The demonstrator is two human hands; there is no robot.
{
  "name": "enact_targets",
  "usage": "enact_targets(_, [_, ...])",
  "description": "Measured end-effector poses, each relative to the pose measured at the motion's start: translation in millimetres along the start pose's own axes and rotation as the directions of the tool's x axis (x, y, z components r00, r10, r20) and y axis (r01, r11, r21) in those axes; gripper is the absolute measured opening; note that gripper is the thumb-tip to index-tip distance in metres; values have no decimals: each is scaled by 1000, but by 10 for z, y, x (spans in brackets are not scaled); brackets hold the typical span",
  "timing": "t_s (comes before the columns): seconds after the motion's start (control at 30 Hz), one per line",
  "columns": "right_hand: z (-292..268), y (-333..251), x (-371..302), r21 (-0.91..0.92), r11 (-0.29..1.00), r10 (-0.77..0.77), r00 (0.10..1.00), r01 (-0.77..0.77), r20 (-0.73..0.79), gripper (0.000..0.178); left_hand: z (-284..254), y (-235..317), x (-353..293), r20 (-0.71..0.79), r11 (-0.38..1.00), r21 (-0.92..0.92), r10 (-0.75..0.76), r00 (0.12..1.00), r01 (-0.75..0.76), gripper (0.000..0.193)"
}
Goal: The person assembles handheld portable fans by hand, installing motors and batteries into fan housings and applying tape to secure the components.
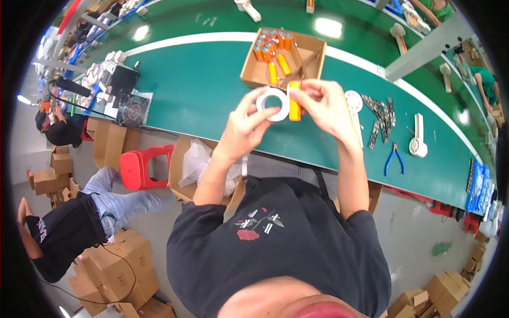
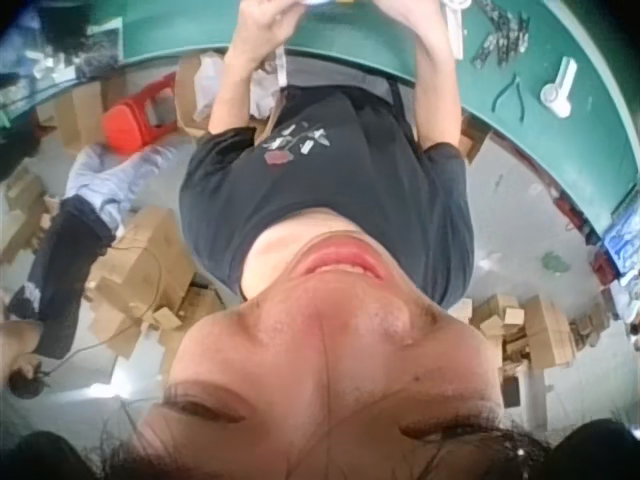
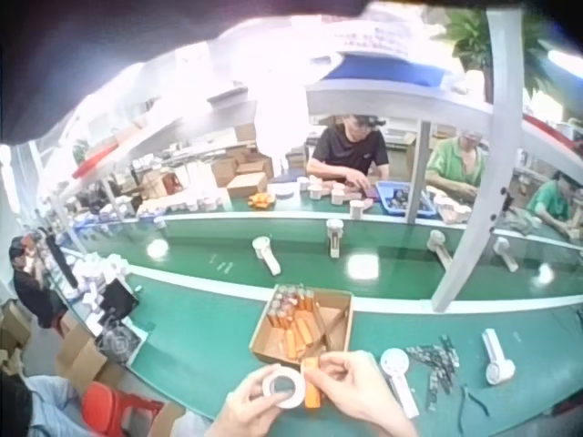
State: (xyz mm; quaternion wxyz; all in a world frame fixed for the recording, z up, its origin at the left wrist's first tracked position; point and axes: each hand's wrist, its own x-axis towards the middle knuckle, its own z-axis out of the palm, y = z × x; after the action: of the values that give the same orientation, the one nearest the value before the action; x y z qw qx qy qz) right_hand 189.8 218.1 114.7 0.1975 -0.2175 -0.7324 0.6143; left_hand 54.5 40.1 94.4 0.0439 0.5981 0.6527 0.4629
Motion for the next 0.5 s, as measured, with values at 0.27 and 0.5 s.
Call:
enact_targets(0.27, [-37,-10,45,80,997,-3,975,21,-220,39,125,66,142,-73,998,16,-56,996,57,37])
enact_targets(0.5, [-24,-33,-28,118,989,-41,944,84,-328,38,118,100,66,-38,993,71,-92,995,94,37])
